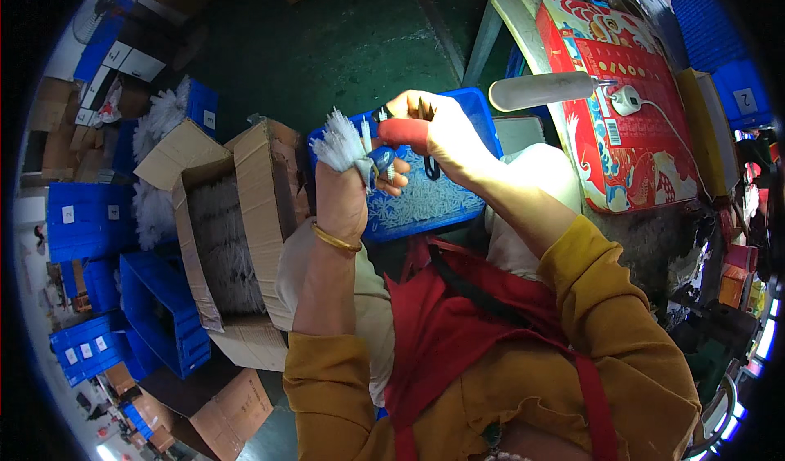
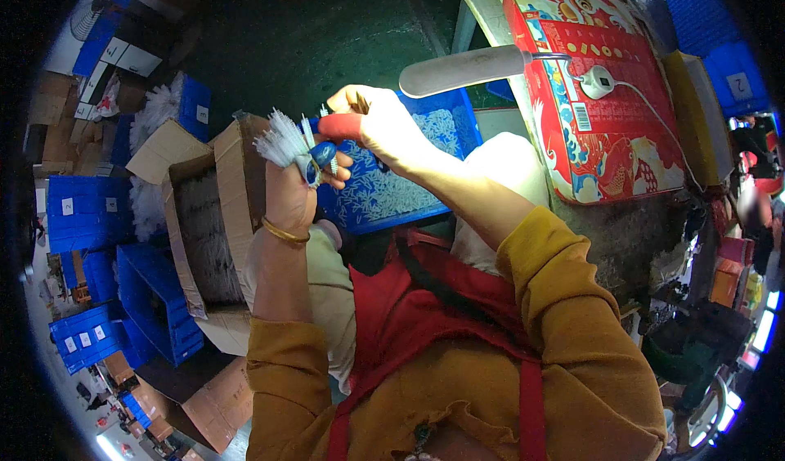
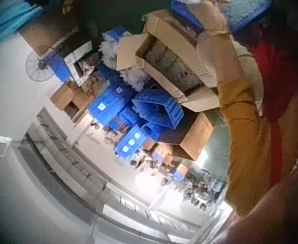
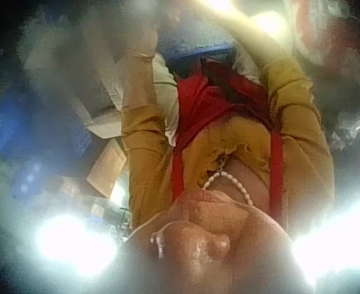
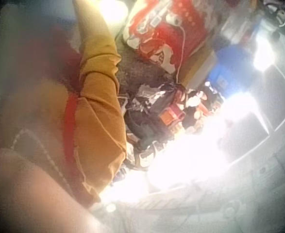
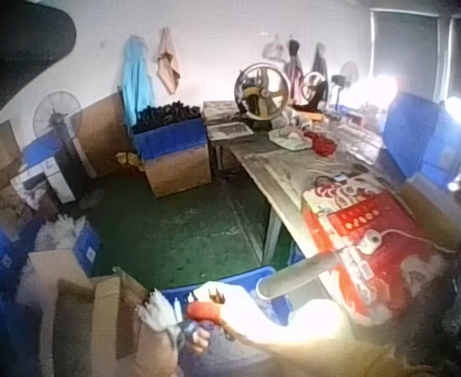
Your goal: The recorder is using snips to trim excess white bristles from a bundle of assembled brush heads in a manufacturing setting.
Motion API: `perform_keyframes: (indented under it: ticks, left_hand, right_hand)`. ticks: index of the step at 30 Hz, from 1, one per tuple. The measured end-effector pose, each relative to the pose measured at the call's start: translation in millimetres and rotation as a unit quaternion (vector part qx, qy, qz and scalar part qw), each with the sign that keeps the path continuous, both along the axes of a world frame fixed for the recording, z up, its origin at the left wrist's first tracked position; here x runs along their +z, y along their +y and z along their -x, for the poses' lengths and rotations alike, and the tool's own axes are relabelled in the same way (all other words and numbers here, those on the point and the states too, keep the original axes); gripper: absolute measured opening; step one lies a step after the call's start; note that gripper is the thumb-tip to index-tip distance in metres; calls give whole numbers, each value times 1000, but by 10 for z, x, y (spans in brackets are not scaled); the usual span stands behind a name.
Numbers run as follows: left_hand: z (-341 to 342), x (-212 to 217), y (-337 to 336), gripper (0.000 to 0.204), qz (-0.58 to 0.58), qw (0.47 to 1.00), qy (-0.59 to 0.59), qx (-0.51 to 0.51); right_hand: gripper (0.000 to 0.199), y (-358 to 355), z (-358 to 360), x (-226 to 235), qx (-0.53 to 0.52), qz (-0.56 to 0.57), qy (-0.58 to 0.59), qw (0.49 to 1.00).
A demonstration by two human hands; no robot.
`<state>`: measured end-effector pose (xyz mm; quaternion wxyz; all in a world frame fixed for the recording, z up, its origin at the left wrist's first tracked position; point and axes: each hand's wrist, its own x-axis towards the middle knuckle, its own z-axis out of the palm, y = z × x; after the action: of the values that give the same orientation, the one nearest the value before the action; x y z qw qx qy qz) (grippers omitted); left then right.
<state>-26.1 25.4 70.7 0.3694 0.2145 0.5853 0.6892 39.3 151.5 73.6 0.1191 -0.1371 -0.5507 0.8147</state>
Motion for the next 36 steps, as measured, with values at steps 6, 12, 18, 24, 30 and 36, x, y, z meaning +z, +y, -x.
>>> perform_keyframes:
  ticks: [6, 12, 18, 24, 30, 36]
  left_hand:
    - [-70, -74, 85, 19, -66, 985, 13, 159]
    - [-19, -59, 2, 22, -63, 983, -103, 136]
    - [65, -116, -116, 33, -232, 910, -337, -68]
    - [-53, -201, 91, 24, -193, 919, -335, 74]
    - [-70, -228, 81, 19, -210, 916, -342, 27]
    - [-37, -163, 86, 24, -149, 929, -328, 83]
  right_hand:
    - [17, -97, -51, 4, -75, -541, 227, 807]
    - [16, -65, -79, 23, -72, -483, 218, 845]
    - [16, 158, -120, 155, 102, 128, 27, 986]
    - [29, 16, -117, 164, 73, -122, 39, 989]
    - [17, -36, -51, -5, 19, 2, -5, 1000]
    - [17, 5, -34, -48, 61, 148, 23, 987]
